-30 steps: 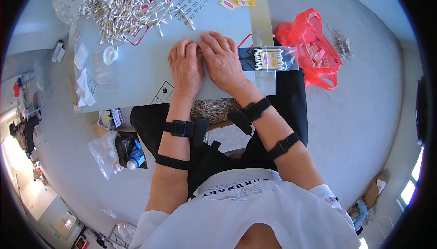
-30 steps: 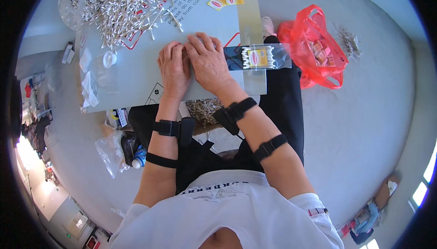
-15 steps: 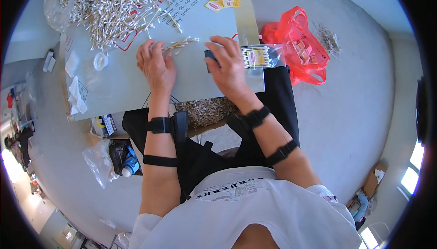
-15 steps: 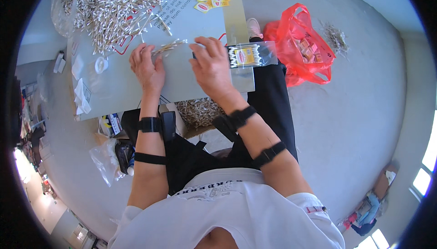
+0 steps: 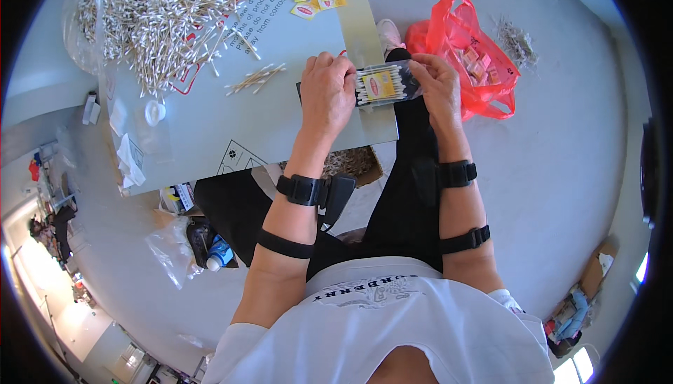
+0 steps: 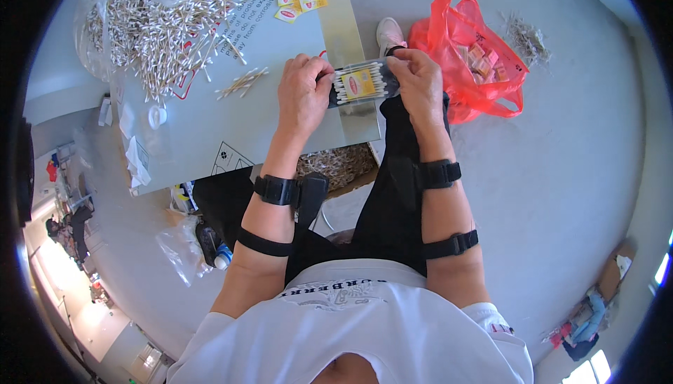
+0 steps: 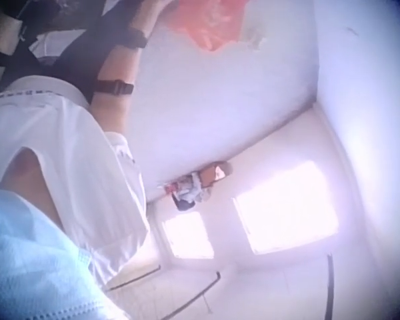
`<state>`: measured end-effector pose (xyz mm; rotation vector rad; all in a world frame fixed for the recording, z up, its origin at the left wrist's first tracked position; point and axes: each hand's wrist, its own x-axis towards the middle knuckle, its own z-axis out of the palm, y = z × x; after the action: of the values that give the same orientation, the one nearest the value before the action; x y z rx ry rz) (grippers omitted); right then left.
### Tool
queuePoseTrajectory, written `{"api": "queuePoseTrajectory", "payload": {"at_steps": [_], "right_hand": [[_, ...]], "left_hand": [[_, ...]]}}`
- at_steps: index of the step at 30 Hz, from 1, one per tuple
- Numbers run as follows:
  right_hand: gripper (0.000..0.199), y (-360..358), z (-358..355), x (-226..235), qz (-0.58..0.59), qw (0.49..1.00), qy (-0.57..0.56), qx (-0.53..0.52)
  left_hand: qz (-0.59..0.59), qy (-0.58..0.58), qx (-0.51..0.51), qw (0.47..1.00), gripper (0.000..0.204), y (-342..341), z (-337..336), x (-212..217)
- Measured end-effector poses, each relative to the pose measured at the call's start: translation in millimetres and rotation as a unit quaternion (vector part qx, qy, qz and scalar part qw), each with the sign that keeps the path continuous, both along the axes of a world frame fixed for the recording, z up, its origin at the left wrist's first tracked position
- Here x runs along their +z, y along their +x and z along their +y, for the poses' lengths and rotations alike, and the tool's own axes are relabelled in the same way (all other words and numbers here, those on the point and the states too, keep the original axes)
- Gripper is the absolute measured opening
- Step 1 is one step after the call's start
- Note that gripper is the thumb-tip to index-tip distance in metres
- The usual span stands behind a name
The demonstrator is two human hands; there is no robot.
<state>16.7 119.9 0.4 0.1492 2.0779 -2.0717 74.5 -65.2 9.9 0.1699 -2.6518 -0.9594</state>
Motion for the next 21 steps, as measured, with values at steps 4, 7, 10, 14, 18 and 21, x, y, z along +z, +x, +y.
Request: {"api": "queuePoseTrajectory", "payload": {"at_steps": [4,7,10,14,18,21], "right_hand": [[0.012,-1.0,-3.4,-15.0,-0.038,0.999,-0.035,0.0],[0.007,-0.3,-6.0,-21.2,-0.035,0.998,-0.049,-0.024],[0.005,0.3,-9.8,-23.0,-0.037,0.996,-0.077,-0.035],[0.004,1.4,-13.0,-23.4,-0.043,0.994,-0.088,-0.042],[0.004,1.5,-12.8,-25.8,-0.032,0.994,-0.098,-0.038],[0.006,1.6,-14.7,-26.1,-0.023,0.995,-0.095,-0.034]], "left_hand": [[0.006,0.016,-0.012,1.0,0.007,-4.3,2.1,1.8],[-0.002,-0.004,-0.014,1.0,0.007,-4.5,1.4,0.6],[-0.012,-0.008,-0.014,1.0,0.007,-4.3,1.2,-0.6],[-0.02,-0.006,-0.014,1.0,0.006,-4.8,-0.4,-2.0],[-0.024,-0.012,-0.025,0.999,0.007,-5.1,0.8,-1.1],[-0.031,-0.045,-0.035,0.998,0.008,-4.8,0.1,1.0]]}}
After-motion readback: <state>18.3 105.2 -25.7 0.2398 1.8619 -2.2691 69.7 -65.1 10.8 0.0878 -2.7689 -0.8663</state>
